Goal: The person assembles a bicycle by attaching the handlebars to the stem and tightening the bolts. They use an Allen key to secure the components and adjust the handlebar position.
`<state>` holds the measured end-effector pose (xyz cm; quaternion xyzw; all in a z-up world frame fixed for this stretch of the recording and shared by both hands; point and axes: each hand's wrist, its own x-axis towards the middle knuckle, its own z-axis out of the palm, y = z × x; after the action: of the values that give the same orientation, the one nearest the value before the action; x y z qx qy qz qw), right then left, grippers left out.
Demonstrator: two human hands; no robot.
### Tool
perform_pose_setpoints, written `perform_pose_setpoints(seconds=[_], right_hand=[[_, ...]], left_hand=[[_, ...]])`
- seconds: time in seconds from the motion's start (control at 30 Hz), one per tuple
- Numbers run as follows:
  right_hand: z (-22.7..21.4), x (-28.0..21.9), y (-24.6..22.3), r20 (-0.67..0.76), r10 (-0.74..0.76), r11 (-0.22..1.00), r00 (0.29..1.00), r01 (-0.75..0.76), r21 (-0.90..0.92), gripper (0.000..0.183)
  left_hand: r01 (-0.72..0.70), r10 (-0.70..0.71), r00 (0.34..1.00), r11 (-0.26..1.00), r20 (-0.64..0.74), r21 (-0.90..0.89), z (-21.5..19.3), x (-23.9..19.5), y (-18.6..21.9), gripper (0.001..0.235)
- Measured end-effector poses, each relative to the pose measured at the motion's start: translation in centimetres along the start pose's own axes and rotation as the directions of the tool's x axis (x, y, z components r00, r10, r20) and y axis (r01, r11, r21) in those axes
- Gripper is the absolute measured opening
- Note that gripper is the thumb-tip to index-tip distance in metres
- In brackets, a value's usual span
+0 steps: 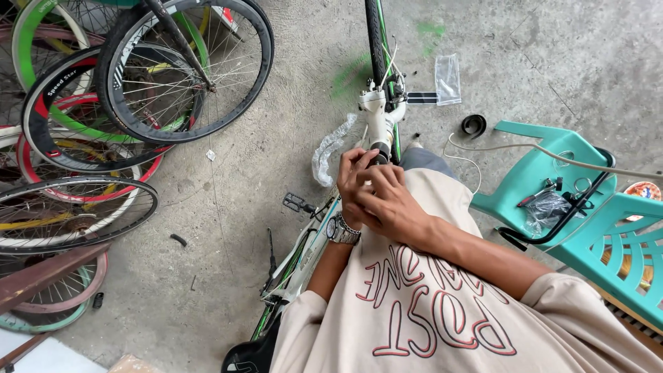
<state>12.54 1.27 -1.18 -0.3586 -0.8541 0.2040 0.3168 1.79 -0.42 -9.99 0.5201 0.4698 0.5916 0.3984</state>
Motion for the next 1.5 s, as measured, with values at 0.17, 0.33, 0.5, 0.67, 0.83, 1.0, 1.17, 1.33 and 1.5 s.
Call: perform_pose_setpoints(seconds=[0.17,0.33,0.5,0.67,0.83,1.0,1.17,1.33,1.5], right_hand=[[-2.9,-1.6,0.7,0.032,0.235,0.971,0.972,-0.236,0.039,0.062],[-6.3,-2.9,2.3,0.125,0.296,0.932,0.947,-0.315,0.179,0.027],[-7.7,-1.7,4.9,0.038,0.383,0.881,0.923,-0.377,0.286,0.015],[-4.7,-0.3,5.1,0.036,0.560,0.620,0.828,-0.447,0.644,0.011],[-2.3,-1.1,3.9,0.045,0.691,0.361,0.721,-0.399,0.843,0.015],[-0.8,-3.3,3.2,0.047,0.652,0.103,0.757,-0.150,0.983,0.019],[-1.6,-0.6,2.9,0.049,0.554,0.207,0.831,-0.195,0.959,0.024],[-1.7,2.6,2.6,0.090,0.494,0.572,0.865,-0.401,0.716,0.021],[-1.3,5.2,0.1,0.352,0.700,0.281,0.621,-0.693,0.665,0.032]], left_hand=[[-0.099,0.124,0.990,0.952,-0.069,0.290,1.0,0.9,0.4,0.039],[-0.111,0.168,0.977,0.928,-0.134,0.356,1.2,1.4,-0.3,0.040],[-0.125,0.175,0.978,0.927,-0.112,0.352,1.0,1.3,-0.3,0.040],[-0.112,0.167,0.977,0.929,-0.130,0.354,1.0,1.5,0.4,0.039],[-0.173,0.227,0.969,0.902,-0.095,0.395,0.9,1.6,0.4,0.035],[-0.121,0.168,0.979,0.935,-0.115,0.333,1.0,1.7,1.4,0.039],[-0.100,0.143,0.982,0.951,-0.127,0.292,1.0,1.1,0.5,0.042],[-0.105,0.162,0.977,0.930,-0.137,0.351,1.2,1.0,0.2,0.030],[0.022,0.015,0.986,0.975,-0.164,0.221,2.2,-1.7,-1.9,0.040]])
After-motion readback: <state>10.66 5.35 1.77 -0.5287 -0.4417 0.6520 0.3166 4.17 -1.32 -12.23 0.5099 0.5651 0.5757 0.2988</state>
